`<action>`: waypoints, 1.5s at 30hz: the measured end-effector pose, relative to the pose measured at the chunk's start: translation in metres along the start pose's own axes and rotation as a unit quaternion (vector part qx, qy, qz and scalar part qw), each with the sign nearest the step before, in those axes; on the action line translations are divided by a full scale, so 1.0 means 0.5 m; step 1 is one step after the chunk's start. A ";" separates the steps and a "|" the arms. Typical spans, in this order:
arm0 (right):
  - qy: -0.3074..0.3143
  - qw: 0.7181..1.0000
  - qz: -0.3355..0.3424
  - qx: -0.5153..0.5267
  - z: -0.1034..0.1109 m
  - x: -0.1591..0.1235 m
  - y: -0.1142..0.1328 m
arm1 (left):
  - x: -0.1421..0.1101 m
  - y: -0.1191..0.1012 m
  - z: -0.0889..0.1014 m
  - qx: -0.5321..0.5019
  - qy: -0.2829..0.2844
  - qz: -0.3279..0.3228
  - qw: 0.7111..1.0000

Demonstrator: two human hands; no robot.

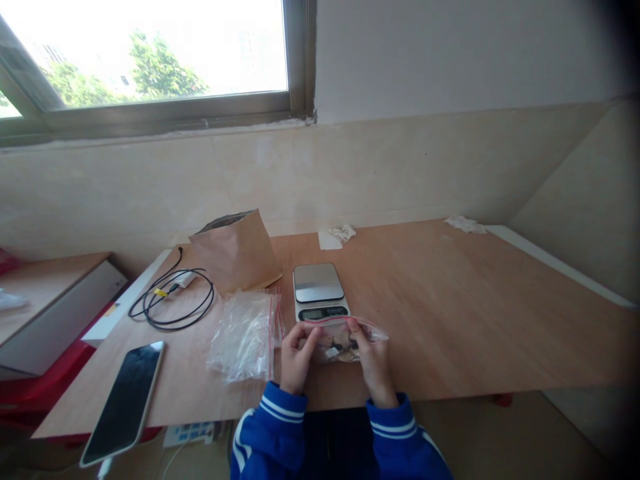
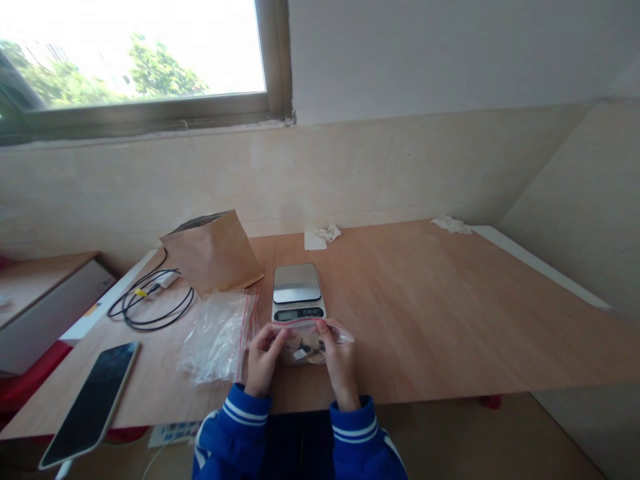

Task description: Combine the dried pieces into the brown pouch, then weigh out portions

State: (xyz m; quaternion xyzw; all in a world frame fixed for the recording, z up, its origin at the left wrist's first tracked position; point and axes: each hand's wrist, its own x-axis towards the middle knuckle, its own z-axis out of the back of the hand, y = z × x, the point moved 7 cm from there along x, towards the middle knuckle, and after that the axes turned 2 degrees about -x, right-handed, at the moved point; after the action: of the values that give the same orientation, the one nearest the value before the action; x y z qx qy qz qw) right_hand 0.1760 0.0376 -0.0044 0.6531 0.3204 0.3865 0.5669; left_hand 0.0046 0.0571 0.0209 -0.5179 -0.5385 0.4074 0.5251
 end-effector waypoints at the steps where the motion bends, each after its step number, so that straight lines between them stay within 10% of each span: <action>1: -0.001 1.000 0.002 0.000 0.000 0.000 0.000 | 0.000 0.000 0.001 0.000 -0.003 -0.001 1.000; 19: 0.036 0.998 -0.038 0.028 -0.016 -0.007 -0.014 | -0.003 0.010 0.040 -0.025 -0.106 -0.015 0.994; 26: 0.159 0.966 -0.114 0.167 -0.051 -0.015 -0.020 | -0.002 0.006 0.057 -0.043 -0.158 -0.022 0.986; 45: -0.033 0.999 -0.002 -0.022 0.125 0.086 0.034 | 0.003 0.023 0.019 0.035 -0.024 0.030 0.999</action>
State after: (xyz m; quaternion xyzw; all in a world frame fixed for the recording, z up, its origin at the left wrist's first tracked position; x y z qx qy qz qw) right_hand 0.2513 0.0409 0.0148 0.6522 0.2945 0.3704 0.5922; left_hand -0.0029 0.0613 0.0086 -0.5051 -0.5206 0.4539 0.5174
